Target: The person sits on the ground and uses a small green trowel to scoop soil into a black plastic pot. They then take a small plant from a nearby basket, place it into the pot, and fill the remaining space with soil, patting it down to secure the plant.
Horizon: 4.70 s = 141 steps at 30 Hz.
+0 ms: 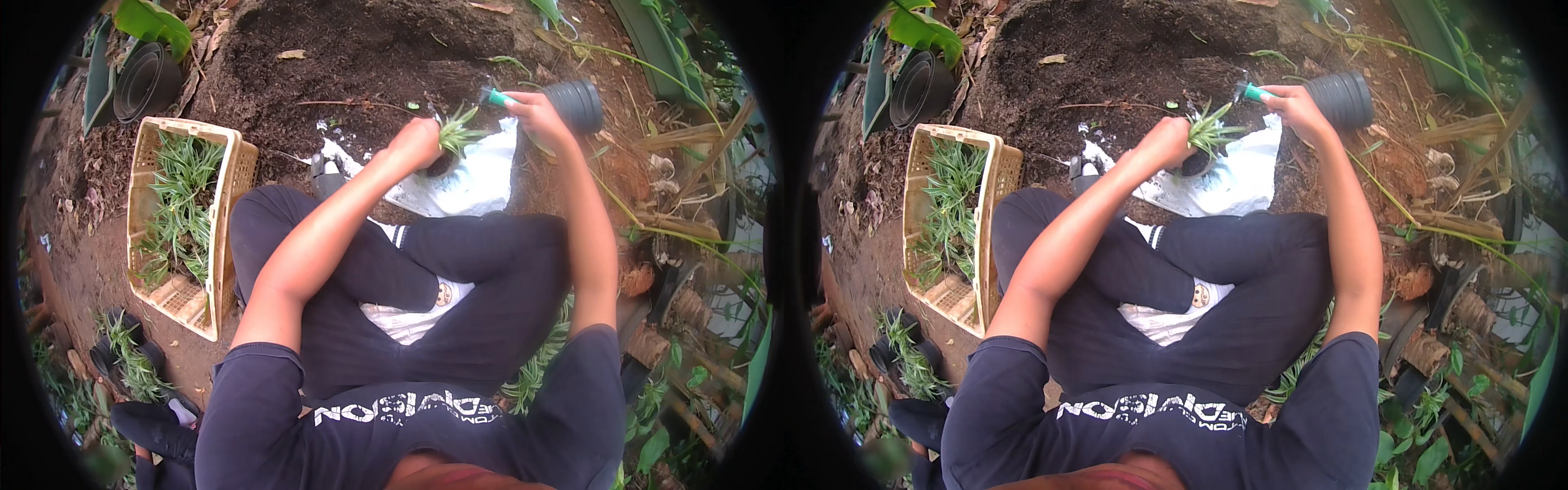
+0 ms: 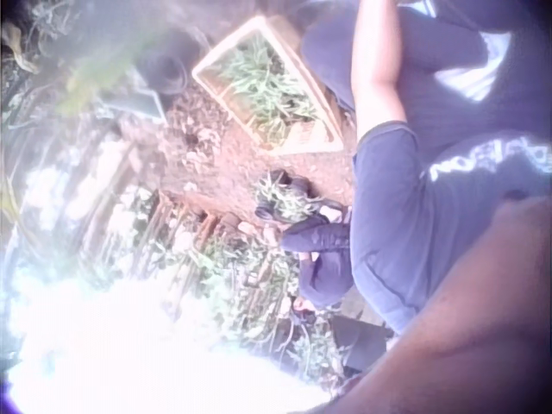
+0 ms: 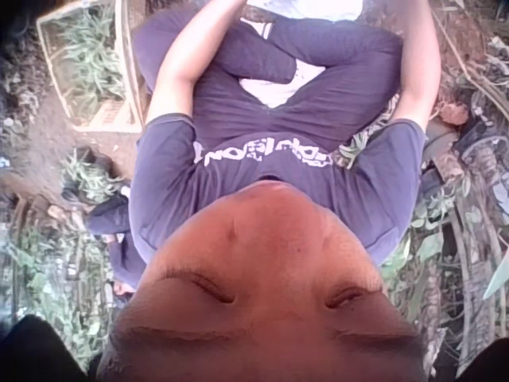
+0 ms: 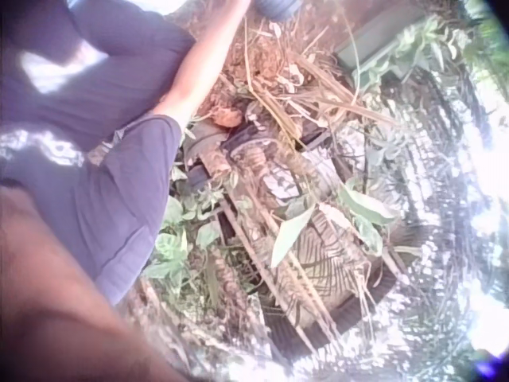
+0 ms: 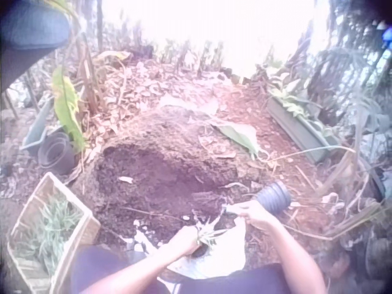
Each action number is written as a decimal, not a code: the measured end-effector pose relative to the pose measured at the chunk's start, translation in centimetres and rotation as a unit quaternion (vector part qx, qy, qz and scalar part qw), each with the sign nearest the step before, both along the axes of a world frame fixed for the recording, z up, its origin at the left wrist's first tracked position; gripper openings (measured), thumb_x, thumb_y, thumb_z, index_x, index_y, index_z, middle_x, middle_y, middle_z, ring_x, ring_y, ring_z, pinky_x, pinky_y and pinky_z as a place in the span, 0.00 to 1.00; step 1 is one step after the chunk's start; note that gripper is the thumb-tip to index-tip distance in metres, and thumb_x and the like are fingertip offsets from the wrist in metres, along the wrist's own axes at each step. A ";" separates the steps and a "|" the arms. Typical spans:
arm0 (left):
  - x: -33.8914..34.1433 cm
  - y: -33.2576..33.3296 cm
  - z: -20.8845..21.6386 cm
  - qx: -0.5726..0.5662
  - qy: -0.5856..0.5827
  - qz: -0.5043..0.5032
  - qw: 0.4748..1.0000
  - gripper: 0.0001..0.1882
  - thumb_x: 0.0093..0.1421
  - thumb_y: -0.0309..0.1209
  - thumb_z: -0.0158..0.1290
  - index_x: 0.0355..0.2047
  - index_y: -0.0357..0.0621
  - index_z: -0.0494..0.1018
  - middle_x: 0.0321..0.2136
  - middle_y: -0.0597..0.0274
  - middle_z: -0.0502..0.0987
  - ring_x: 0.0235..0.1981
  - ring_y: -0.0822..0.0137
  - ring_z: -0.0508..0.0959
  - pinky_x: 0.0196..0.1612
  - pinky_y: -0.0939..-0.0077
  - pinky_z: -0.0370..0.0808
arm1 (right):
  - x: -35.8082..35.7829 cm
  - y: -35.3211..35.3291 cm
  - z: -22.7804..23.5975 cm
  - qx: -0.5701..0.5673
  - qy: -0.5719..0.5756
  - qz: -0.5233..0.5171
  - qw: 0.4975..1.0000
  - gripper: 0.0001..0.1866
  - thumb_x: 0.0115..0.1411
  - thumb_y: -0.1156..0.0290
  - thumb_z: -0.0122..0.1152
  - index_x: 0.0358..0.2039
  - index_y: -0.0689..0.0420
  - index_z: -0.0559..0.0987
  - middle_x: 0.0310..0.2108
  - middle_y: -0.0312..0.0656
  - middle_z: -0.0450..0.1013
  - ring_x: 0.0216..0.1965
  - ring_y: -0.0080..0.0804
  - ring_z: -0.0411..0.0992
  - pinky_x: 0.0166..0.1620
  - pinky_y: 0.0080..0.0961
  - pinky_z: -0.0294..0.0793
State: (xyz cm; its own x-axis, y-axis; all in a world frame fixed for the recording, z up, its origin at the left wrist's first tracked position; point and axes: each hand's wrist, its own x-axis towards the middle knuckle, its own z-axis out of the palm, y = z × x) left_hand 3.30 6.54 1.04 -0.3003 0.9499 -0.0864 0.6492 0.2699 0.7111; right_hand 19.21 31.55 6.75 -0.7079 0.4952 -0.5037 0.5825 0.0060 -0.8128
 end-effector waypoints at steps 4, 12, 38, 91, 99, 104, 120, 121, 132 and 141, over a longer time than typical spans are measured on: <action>-0.8 0.1 2.3 -0.123 -0.121 -0.001 0.985 0.08 0.61 0.26 0.57 0.33 0.30 0.81 0.22 0.47 0.83 0.24 0.59 0.87 0.29 0.63 0.85 | 4.6 -0.1 1.8 0.032 -0.052 0.011 0.998 0.20 0.69 0.66 0.61 0.58 0.59 0.81 0.28 0.26 0.70 0.22 0.13 0.58 0.25 0.17 0.54; -0.8 -0.5 1.7 -0.110 0.017 -0.014 0.994 0.16 0.64 0.37 0.59 0.42 0.35 0.81 0.39 0.38 0.83 0.42 0.42 0.84 0.47 0.50 0.80 | 11.0 -2.5 3.8 0.026 -0.081 0.056 0.995 0.19 0.67 0.69 0.61 0.57 0.60 0.82 0.26 0.28 0.70 0.24 0.15 0.62 0.27 0.20 0.60; 0.2 0.3 2.9 -0.216 -0.199 0.069 0.953 0.12 0.64 0.28 0.59 0.41 0.29 0.79 0.31 0.45 0.85 0.27 0.59 0.88 0.29 0.66 0.87 | 12.4 -4.8 0.8 0.048 -0.049 0.154 0.986 0.18 0.64 0.72 0.65 0.54 0.62 0.83 0.34 0.32 0.78 0.36 0.20 0.70 0.42 0.23 0.71; -1.2 0.4 0.1 -0.123 -0.063 0.026 0.990 0.10 0.54 0.27 0.65 0.36 0.34 0.83 0.26 0.48 0.85 0.24 0.62 0.86 0.30 0.65 0.84 | 2.5 -14.4 11.9 0.326 -0.228 0.240 0.886 0.14 0.62 0.66 0.65 0.44 0.62 0.87 0.38 0.56 0.83 0.42 0.51 0.82 0.50 0.41 0.79; -0.9 0.0 0.9 -0.114 -0.091 0.026 0.989 0.12 0.54 0.28 0.64 0.39 0.37 0.83 0.27 0.50 0.85 0.26 0.64 0.87 0.30 0.68 0.85 | 3.6 -15.0 10.1 0.378 -0.134 0.136 0.906 0.14 0.58 0.69 0.70 0.43 0.63 0.87 0.33 0.56 0.83 0.36 0.45 0.83 0.45 0.37 0.80; -0.7 -1.2 -0.9 0.001 0.000 0.028 1.000 0.12 0.52 0.33 0.66 0.35 0.39 0.84 0.31 0.42 0.82 0.41 0.48 0.83 0.46 0.55 0.80 | 4.1 -14.6 9.3 0.299 -0.010 -0.001 0.954 0.14 0.56 0.65 0.76 0.37 0.63 0.86 0.31 0.52 0.83 0.33 0.39 0.83 0.40 0.34 0.79; 0.5 -3.3 0.0 -0.004 -0.217 0.036 0.976 0.18 0.55 0.27 0.64 0.47 0.39 0.80 0.37 0.53 0.82 0.37 0.62 0.82 0.44 0.66 0.78 | 6.1 -14.0 3.5 0.262 0.217 -0.124 0.932 0.12 0.62 0.65 0.72 0.37 0.62 0.83 0.27 0.43 0.82 0.28 0.28 0.80 0.36 0.27 0.76; 0.4 -3.5 0.2 -0.003 -0.226 0.013 0.974 0.18 0.55 0.26 0.63 0.48 0.39 0.79 0.38 0.54 0.81 0.39 0.63 0.82 0.45 0.66 0.77 | 6.2 -13.8 3.5 0.258 0.222 -0.126 0.932 0.12 0.62 0.65 0.72 0.37 0.62 0.83 0.27 0.43 0.82 0.28 0.28 0.79 0.36 0.27 0.76; 1.9 -3.8 -0.4 0.129 -0.008 0.113 0.985 0.12 0.57 0.31 0.67 0.38 0.37 0.81 0.37 0.52 0.77 0.40 0.54 0.80 0.45 0.61 0.76 | 5.9 -14.1 4.4 0.298 0.256 -0.060 0.918 0.13 0.64 0.68 0.69 0.44 0.62 0.80 0.39 0.45 0.77 0.39 0.36 0.79 0.39 0.32 0.78; 1.4 -4.7 -0.3 0.145 0.022 0.101 0.984 0.09 0.54 0.25 0.65 0.37 0.38 0.83 0.34 0.51 0.79 0.37 0.50 0.81 0.43 0.58 0.77 | 4.3 -15.2 4.9 0.326 0.277 -0.048 0.902 0.12 0.64 0.73 0.68 0.45 0.62 0.77 0.40 0.47 0.75 0.39 0.41 0.78 0.40 0.33 0.77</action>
State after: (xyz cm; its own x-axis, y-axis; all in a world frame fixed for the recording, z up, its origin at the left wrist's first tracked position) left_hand 4.73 1.83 0.77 -0.4837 0.8528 0.1967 0.6344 0.1868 0.7501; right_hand 23.51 16.37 11.60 -0.6996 0.6310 0.3354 0.1115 0.5600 -0.8209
